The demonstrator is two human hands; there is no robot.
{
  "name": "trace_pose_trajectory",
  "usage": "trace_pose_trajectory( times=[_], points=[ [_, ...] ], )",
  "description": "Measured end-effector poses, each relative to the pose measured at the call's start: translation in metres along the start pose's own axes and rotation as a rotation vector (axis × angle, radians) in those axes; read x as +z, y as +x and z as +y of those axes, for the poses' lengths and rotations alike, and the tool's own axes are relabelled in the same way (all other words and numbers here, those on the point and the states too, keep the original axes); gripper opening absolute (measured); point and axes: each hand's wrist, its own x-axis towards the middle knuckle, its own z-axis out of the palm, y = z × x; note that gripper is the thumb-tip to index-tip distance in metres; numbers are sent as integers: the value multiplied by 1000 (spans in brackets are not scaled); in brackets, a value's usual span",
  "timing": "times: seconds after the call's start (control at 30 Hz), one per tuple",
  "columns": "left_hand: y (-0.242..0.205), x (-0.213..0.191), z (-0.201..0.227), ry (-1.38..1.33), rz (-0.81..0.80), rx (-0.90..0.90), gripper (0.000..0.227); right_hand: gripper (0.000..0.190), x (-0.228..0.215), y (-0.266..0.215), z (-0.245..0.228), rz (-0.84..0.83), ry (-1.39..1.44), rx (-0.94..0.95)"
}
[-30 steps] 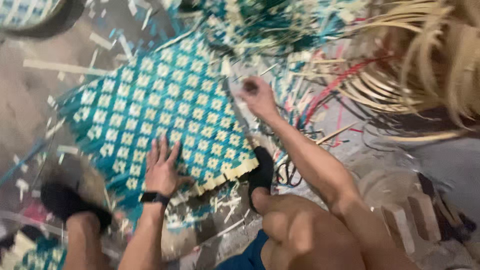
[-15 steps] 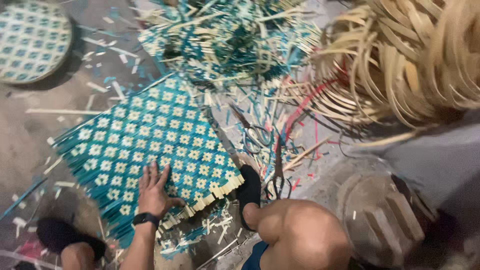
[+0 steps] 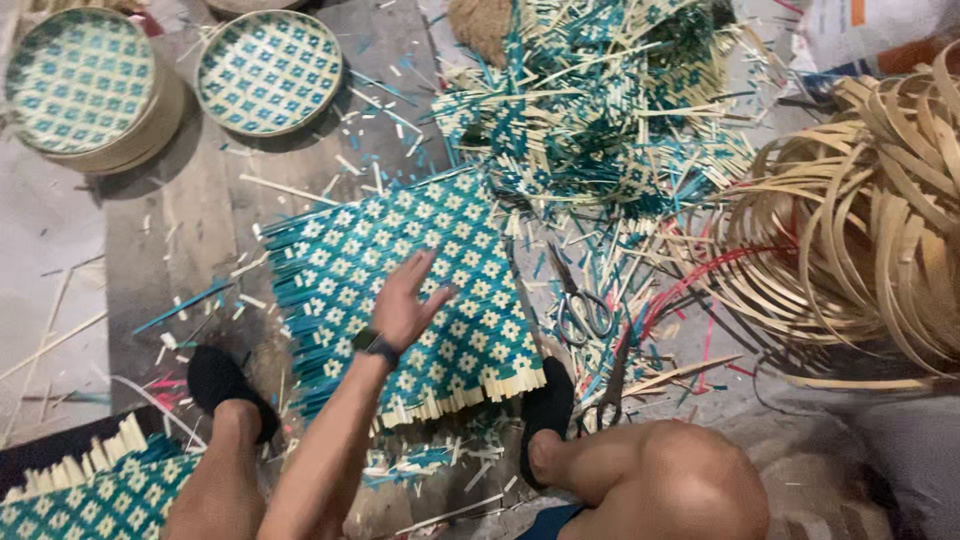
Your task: The person trims excess woven material from the edges of a circular basket using shears. They repeatedly flip the basket, cut protruding strands, and then place a finished woven mat onto a circular frame.
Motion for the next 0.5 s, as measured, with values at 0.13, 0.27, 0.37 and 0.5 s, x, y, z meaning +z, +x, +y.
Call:
trace_pose_trajectory(
  times=[0.13, 0.27, 0.37, 0.5],
  points=[
    [40, -43, 112, -364, 332, 285, 51, 12, 100, 23, -43, -214, 388, -72],
    [32, -82, 147, -652, 412, 131, 26, 18, 186, 24, -96, -344, 340, 101],
    [7, -108, 124, -666, 436, -170, 20, 41, 195, 28, -112, 126, -58, -629],
    [-29, -136, 95, -987, 254, -510, 21, 41, 227, 37, -110, 175, -202, -860]
  ],
)
